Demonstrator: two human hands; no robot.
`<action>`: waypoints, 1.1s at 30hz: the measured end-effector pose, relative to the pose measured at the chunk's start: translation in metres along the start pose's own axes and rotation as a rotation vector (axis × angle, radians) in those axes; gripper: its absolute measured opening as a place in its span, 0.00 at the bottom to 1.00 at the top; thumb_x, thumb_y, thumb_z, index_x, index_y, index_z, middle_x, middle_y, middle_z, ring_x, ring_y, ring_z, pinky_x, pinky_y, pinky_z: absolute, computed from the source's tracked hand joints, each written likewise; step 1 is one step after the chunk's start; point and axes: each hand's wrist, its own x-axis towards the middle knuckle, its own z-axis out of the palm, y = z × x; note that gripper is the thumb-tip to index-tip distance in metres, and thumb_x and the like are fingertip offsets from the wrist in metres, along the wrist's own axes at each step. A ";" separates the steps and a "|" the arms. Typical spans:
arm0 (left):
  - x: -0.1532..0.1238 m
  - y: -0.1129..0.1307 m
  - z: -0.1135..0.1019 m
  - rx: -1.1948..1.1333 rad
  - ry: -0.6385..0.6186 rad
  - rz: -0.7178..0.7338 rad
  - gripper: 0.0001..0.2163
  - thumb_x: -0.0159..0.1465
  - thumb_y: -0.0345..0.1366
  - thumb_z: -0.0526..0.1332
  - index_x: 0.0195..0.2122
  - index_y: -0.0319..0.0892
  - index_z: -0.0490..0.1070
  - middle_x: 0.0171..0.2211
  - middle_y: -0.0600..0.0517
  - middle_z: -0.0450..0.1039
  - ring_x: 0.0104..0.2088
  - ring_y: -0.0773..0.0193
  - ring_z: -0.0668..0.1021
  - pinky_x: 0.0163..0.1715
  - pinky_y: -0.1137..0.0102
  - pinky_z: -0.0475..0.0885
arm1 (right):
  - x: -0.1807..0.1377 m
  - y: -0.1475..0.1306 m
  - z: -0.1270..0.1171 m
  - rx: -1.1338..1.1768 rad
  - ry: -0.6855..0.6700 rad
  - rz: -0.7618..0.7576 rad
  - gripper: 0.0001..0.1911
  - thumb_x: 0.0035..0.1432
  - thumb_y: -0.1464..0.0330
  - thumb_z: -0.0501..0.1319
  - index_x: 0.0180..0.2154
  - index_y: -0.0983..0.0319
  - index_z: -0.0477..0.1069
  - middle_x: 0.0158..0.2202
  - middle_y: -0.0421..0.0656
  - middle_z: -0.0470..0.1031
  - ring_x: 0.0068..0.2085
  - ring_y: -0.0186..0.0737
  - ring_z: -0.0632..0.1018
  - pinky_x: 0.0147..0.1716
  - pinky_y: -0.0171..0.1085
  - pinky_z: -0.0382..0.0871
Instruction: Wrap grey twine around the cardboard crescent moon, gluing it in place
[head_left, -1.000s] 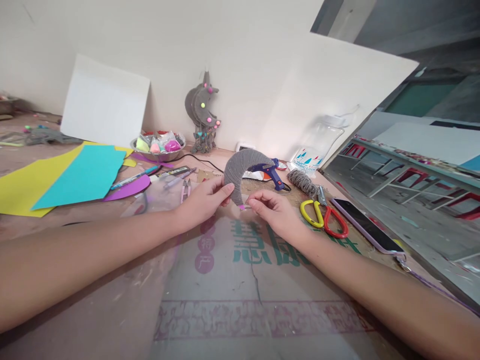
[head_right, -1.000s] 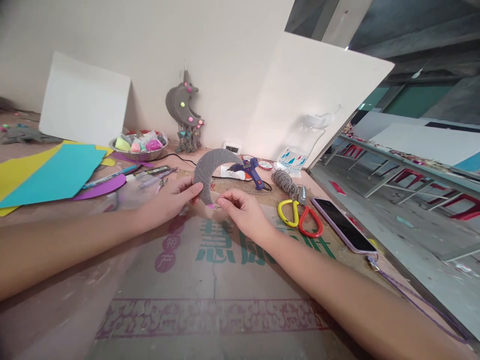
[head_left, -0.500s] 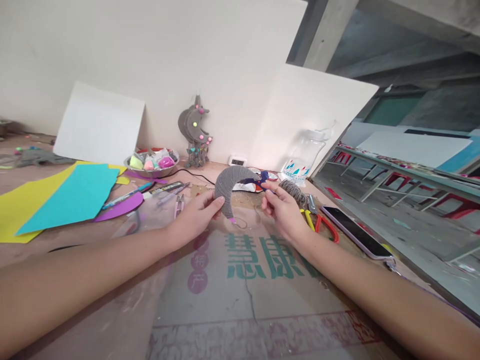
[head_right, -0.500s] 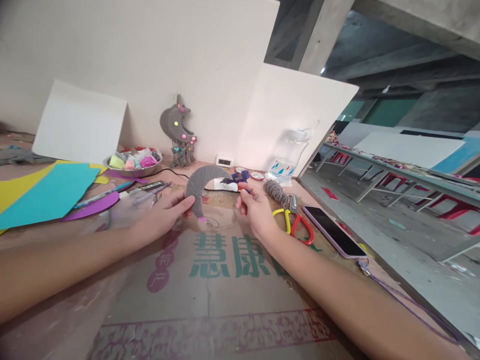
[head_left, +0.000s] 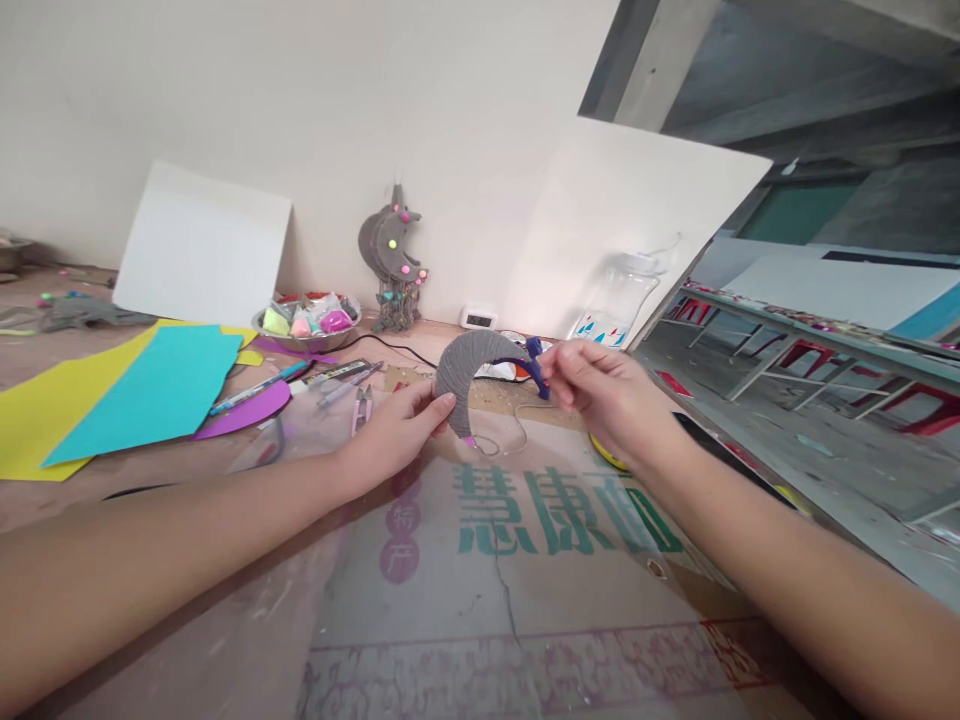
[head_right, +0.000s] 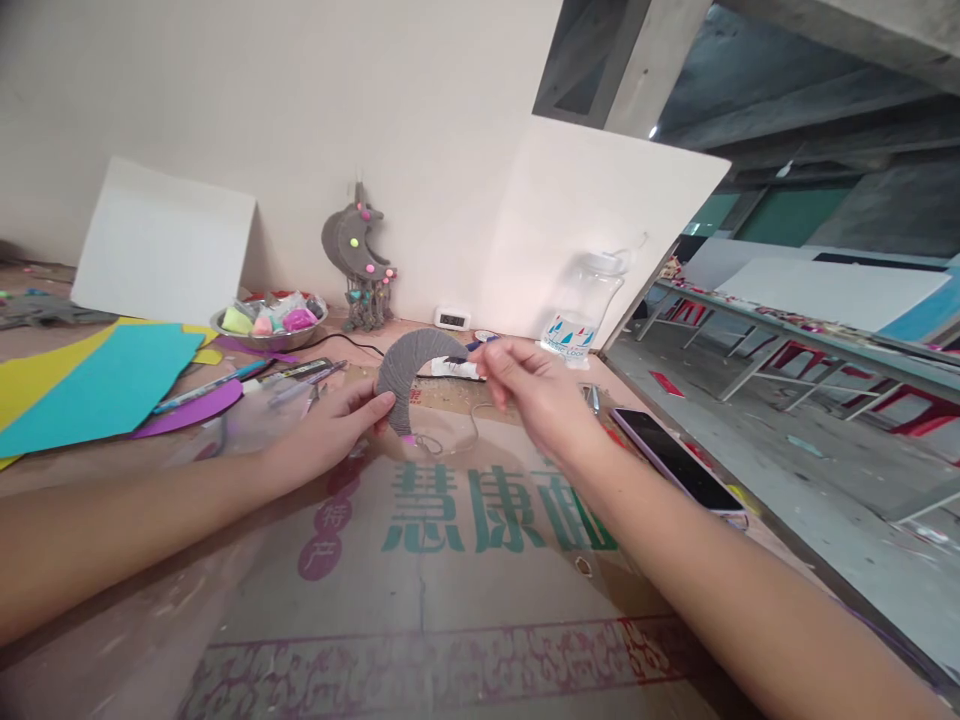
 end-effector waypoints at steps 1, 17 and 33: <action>0.000 0.000 0.000 -0.003 0.000 -0.002 0.14 0.65 0.45 0.49 0.26 0.43 0.60 0.23 0.57 0.59 0.24 0.67 0.64 0.25 0.71 0.59 | 0.001 -0.008 -0.004 -0.011 0.038 -0.039 0.12 0.57 0.60 0.60 0.30 0.62 0.72 0.22 0.37 0.65 0.20 0.28 0.62 0.21 0.33 0.54; -0.001 -0.001 -0.002 -0.033 0.034 0.019 0.14 0.64 0.45 0.50 0.25 0.43 0.60 0.23 0.56 0.59 0.24 0.67 0.64 0.24 0.72 0.59 | -0.008 0.003 0.006 -0.332 0.075 -0.046 0.16 0.58 0.57 0.57 0.28 0.62 0.71 0.24 0.40 0.69 0.24 0.31 0.67 0.27 0.35 0.62; 0.001 0.000 -0.002 -0.120 -0.050 0.023 0.12 0.64 0.44 0.51 0.27 0.42 0.61 0.22 0.57 0.62 0.22 0.70 0.63 0.22 0.73 0.59 | -0.027 0.042 0.038 -0.568 -0.212 -0.112 0.05 0.57 0.66 0.59 0.29 0.60 0.69 0.30 0.40 0.72 0.34 0.36 0.72 0.37 0.37 0.65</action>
